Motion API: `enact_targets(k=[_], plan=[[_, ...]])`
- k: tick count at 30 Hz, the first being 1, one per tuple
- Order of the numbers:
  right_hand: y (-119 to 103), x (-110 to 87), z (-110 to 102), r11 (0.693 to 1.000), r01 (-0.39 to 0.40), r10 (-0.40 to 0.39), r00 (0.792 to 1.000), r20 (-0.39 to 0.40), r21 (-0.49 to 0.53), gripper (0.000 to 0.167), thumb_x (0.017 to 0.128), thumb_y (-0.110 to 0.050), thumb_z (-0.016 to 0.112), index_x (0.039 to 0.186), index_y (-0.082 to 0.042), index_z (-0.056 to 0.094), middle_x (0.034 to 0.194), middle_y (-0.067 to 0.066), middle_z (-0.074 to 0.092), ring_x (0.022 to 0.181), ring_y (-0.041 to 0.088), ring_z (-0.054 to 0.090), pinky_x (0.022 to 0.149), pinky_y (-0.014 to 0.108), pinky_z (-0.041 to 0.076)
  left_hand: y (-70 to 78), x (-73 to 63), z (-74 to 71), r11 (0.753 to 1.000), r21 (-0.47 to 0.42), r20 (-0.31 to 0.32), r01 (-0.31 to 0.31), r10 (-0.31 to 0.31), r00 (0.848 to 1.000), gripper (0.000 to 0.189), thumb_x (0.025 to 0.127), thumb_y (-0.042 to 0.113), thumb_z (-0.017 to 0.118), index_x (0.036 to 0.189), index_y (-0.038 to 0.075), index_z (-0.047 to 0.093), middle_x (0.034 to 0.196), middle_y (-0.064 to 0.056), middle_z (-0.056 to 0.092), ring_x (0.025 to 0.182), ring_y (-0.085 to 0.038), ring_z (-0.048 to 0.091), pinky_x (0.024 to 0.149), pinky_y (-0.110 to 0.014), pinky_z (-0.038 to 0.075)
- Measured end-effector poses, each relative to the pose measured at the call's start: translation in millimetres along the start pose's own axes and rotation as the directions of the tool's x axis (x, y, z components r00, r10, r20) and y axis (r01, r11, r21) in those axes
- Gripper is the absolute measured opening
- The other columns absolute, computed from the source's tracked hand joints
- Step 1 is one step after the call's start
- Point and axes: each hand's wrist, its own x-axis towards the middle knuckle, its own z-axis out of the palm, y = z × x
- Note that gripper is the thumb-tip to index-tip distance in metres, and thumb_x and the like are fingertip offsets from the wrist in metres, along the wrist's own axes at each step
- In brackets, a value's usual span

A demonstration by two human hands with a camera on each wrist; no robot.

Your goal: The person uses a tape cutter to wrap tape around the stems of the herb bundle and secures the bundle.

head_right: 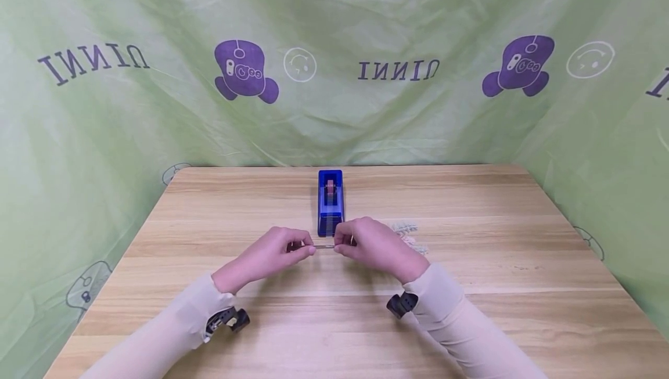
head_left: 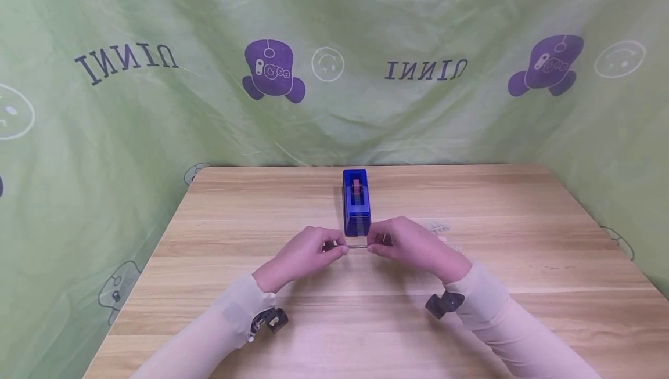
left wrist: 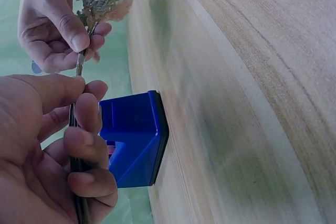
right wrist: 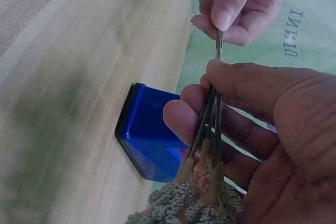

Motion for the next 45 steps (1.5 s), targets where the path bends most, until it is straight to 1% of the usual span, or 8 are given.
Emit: enact_targets(k=[9, 17, 19, 25, 29, 35, 39, 45], plan=[[-5.2, 0.5, -2.1, 0.999, -0.018, 0.018, 1.0, 0.003, -0.031, 0.009, 0.096, -0.015, 0.075, 0.09, -0.018, 0.07, 0.08, -0.009, 0.068, 0.072, 0.007, 0.059, 0.068, 0.024, 0.052, -0.4, 1.3, 1.9, 0.999, 0.032, -0.019, -0.005, 0.006, 1.0, 0.016, 0.104, 0.022, 0.065, 0.1, 0.012, 0.076, 0.083, 0.004, 0.071, 0.071, -0.009, 0.057, 0.064, -0.024, 0.048], [-7.2, 1.2, -2.0, 0.998, -0.034, 0.035, 0.999, 0.012, -0.059, 0.012, 0.097, -0.014, 0.074, 0.088, -0.018, 0.067, 0.078, -0.008, 0.065, 0.07, 0.007, 0.056, 0.067, 0.024, 0.05, -0.2, 1.9, 3.2, 0.999, 0.046, -0.023, -0.01, 0.011, 1.0, 0.014, 0.103, 0.021, 0.066, 0.098, 0.012, 0.076, 0.083, 0.004, 0.071, 0.07, -0.009, 0.057, 0.062, -0.024, 0.047], [-8.0, 1.0, -1.6, 0.997, -0.032, 0.033, 0.999, 0.008, -0.073, 0.013, 0.097, -0.014, 0.074, 0.088, -0.018, 0.066, 0.077, -0.008, 0.064, 0.07, 0.007, 0.055, 0.067, 0.024, 0.049, 0.0, 2.1, 3.4, 0.999, 0.04, -0.019, -0.017, 0.018, 1.0, 0.014, 0.103, 0.02, 0.066, 0.098, 0.011, 0.076, 0.083, 0.004, 0.072, 0.071, -0.009, 0.058, 0.064, -0.024, 0.049], [-10.4, 1.2, 0.3, 0.993, -0.023, 0.023, 1.0, 0.002, -0.119, 0.014, 0.096, -0.013, 0.074, 0.087, -0.017, 0.064, 0.076, -0.008, 0.061, 0.069, 0.008, 0.053, 0.066, 0.024, 0.047, -1.5, 3.5, 5.5, 0.998, 0.046, -0.017, -0.049, 0.05, 0.999, 0.014, 0.102, 0.017, 0.066, 0.097, 0.009, 0.076, 0.09, 0.002, 0.076, 0.08, -0.009, 0.063, 0.078, -0.029, 0.055], [-10.8, 1.7, 0.8, 0.991, -0.027, 0.026, 1.0, -0.009, -0.129, 0.015, 0.096, -0.014, 0.075, 0.087, -0.018, 0.063, 0.076, -0.008, 0.06, 0.069, 0.008, 0.052, 0.065, 0.024, 0.047, -1.8, 3.4, 5.5, 0.997, 0.047, -0.033, -0.058, 0.06, 0.998, 0.012, 0.102, 0.017, 0.067, 0.097, 0.01, 0.076, 0.091, 0.001, 0.076, 0.08, -0.011, 0.064, 0.077, -0.028, 0.055], [-8.2, 1.6, 0.2, 0.994, -0.017, 0.014, 1.0, -0.027, -0.106, 0.016, 0.095, -0.013, 0.076, 0.087, -0.017, 0.063, 0.075, -0.007, 0.06, 0.069, 0.008, 0.052, 0.064, 0.023, 0.047, -2.4, 4.3, 5.9, 0.999, 0.007, -0.047, -0.042, 0.042, 0.998, 0.011, 0.102, 0.019, 0.067, 0.098, 0.013, 0.076, 0.09, 0.001, 0.076, 0.077, -0.013, 0.063, 0.068, -0.024, 0.051], [-5.8, 1.6, -0.2, 0.997, -0.012, 0.01, 1.0, -0.03, -0.072, 0.015, 0.095, -0.012, 0.075, 0.087, -0.016, 0.063, 0.076, -0.006, 0.061, 0.069, 0.007, 0.053, 0.065, 0.024, 0.048, -2.3, 5.1, 6.5, 0.999, -0.002, -0.06, -0.045, 0.045, 0.997, 0.015, 0.103, 0.021, 0.065, 0.102, 0.012, 0.077, 0.089, 0.001, 0.075, 0.077, -0.012, 0.062, 0.069, -0.023, 0.051], [-1.6, 2.0, 0.0, 1.0, -0.014, 0.013, 0.999, -0.034, -0.022, 0.016, 0.095, -0.01, 0.075, 0.088, -0.015, 0.062, 0.077, -0.005, 0.06, 0.07, 0.008, 0.053, 0.065, 0.024, 0.048, -1.4, 6.2, 6.9, 0.999, -0.026, -0.062, -0.048, 0.046, 0.997, 0.018, 0.104, 0.021, 0.064, 0.104, 0.008, 0.076, 0.089, 0.0, 0.074, 0.078, -0.015, 0.062, 0.07, -0.023, 0.05]])
